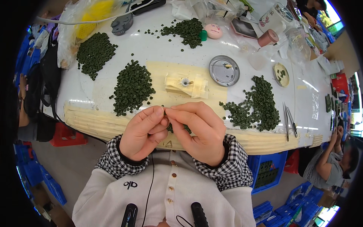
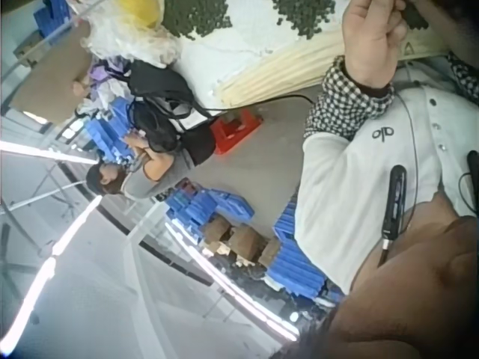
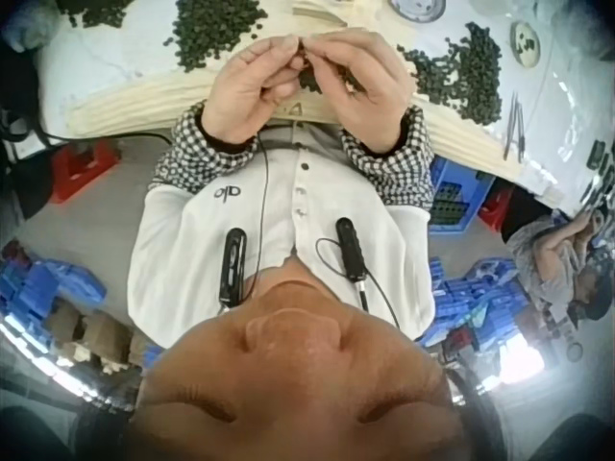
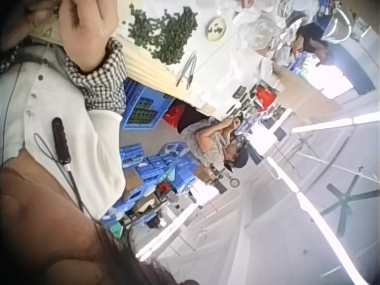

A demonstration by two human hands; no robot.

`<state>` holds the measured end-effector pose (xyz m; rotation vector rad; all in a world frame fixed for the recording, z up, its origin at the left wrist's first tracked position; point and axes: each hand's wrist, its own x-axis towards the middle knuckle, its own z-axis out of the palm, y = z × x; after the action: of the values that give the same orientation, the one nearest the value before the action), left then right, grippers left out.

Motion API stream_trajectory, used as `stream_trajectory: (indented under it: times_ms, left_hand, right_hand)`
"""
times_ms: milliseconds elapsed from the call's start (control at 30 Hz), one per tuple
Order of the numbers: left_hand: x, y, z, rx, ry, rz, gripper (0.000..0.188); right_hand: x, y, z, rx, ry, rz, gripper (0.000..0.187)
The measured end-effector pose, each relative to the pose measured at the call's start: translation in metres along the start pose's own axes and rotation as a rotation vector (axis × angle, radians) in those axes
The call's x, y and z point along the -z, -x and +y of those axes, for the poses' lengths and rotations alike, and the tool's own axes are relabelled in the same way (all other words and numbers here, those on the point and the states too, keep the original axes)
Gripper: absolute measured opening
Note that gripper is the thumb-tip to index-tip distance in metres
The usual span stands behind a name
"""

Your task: The recorder is assembling small green plastic leaf components onto stems at a factory workbench.

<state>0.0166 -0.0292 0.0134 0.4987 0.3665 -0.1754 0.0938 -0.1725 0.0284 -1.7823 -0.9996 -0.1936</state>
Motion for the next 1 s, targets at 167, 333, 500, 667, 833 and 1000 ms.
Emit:
stream_trajectory:
  times_ms: [167, 333, 500, 667, 833, 1000]
  left_hand:
    - [0.004, 0.001, 0.001, 0.044, 0.09, -0.043, 0.016]
    - [0.008, 0.002, 0.001, 0.101, -0.039, -0.198, 0.015]
    - [0.006, 0.001, 0.001, 0.059, -0.095, -0.17, 0.014]
    - [0.008, 0.003, 0.006, -0.032, -0.2, -0.141, 0.013]
    - [0.012, 0.005, 0.011, -0.071, -0.298, -0.112, 0.011]
    - [0.018, 0.002, 0.009, -0.101, -0.224, -0.064, 0.01]
  right_hand:
    - [-0.001, -0.001, -0.001, 0.111, 0.06, 0.003, 0.022]
    - [0.011, 0.004, 0.006, -0.183, -0.361, -0.102, 0.019]
    - [0.01, 0.005, 0.007, -0.157, -0.333, -0.09, 0.018]
    - [0.009, 0.002, 0.005, -0.061, -0.16, -0.062, 0.02]
    - [0.008, 0.001, 0.001, -0.045, -0.142, -0.088, 0.019]
    - [0.012, 0.004, -0.01, -0.198, -0.583, -0.163, 0.014]
